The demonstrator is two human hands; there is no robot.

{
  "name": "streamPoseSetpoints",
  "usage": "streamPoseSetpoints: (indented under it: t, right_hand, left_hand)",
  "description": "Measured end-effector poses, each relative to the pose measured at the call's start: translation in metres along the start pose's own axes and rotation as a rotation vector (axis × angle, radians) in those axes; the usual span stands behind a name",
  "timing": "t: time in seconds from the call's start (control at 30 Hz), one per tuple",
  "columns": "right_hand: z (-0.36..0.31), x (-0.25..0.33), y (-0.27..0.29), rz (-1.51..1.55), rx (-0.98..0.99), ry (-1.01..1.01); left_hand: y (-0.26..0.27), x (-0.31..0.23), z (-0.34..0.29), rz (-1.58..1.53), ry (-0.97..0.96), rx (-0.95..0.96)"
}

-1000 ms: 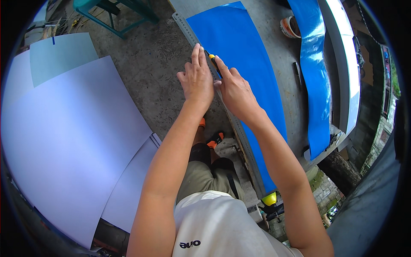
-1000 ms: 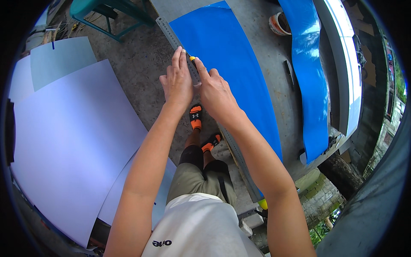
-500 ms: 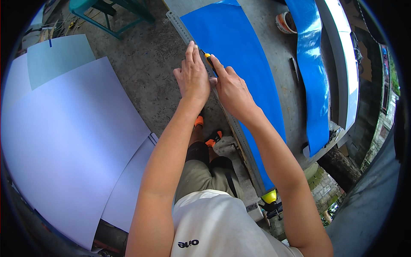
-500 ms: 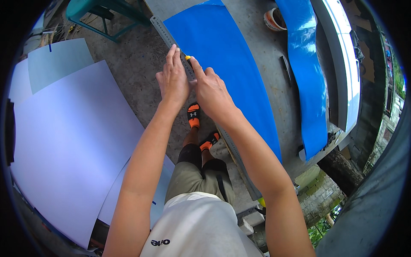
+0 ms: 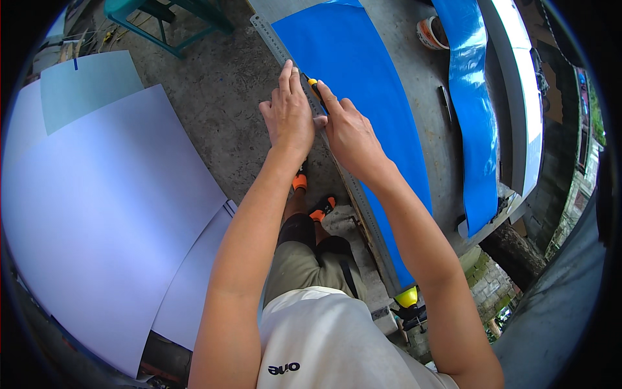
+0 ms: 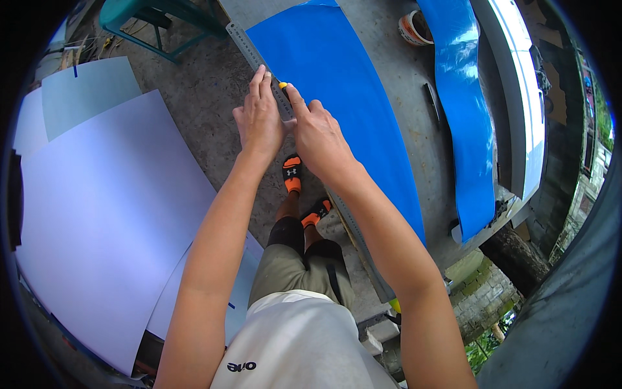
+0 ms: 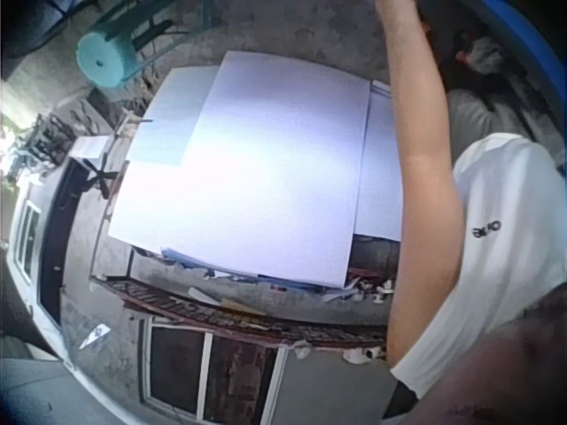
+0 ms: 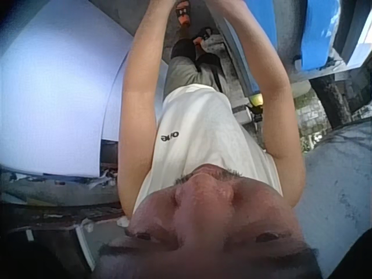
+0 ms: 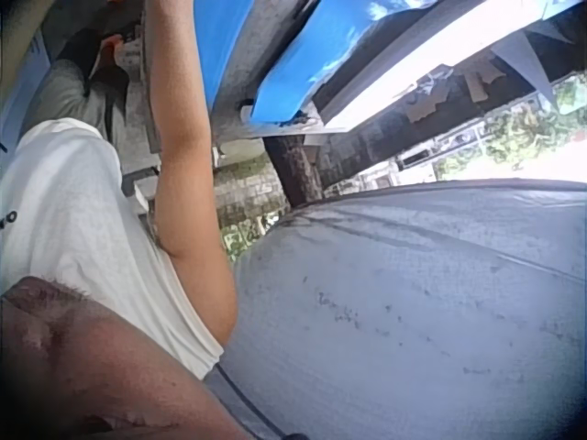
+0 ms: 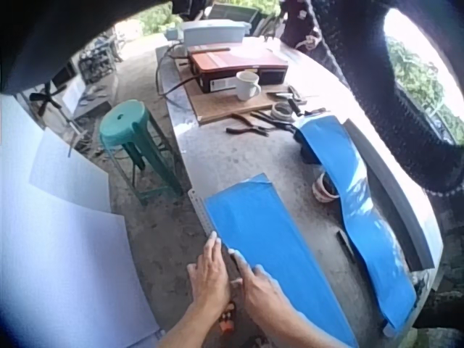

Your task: Cutting a blue material along a curved ruler using a utility knife.

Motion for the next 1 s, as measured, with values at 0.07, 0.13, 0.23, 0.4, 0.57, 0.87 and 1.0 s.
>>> streamPoseSetpoints:
  t: [0.07,0.13,0.23,0.4,0.57,0.87,1.0]
  right_hand:
    - [0.001,0.001,0.001,-0.001,0.01,-0.004]
    - [0.0,0.002,0.003,-0.003,0.021,-0.009]
    - [0.0,0.005,0.006,0.0,0.053,-0.027]
    - [-0.001,0.0,0.003,0.002,0.036,-0.004]
    - [-0.001,0.008,0.01,0.032,0.031,-0.023]
    - [0.02,0.016,0.005,0.0,-0.003,-0.007]
    - [0.021,0.017,0.005,-0.016,0.021,-0.013]
  left_hand:
    - [0.001,0.0,0.0,-0.002,-0.002,0.001]
    - [0.002,-0.002,0.0,0.031,0.01,0.041]
    - [0.002,-0.003,-0.001,0.056,0.007,0.043]
    - [-0.003,-0.001,-0.002,0.109,-0.013,0.029]
    - [0.002,-0.005,-0.004,0.125,-0.008,0.065]
    - [0.001,-0.004,-0.005,0.062,0.003,0.027]
    - [-0.001,-0.002,-0.005,0.071,-0.003,0.02]
Point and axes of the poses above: each hand's wrist, its own z-axis towards the middle knuckle, its own y-axis out of the back of the hand, x = y × z, the point moved 2 cm from there along z, towards the middle knuckle, and after that the axes turned 9 degrees about -y, right-handed, at the moved point
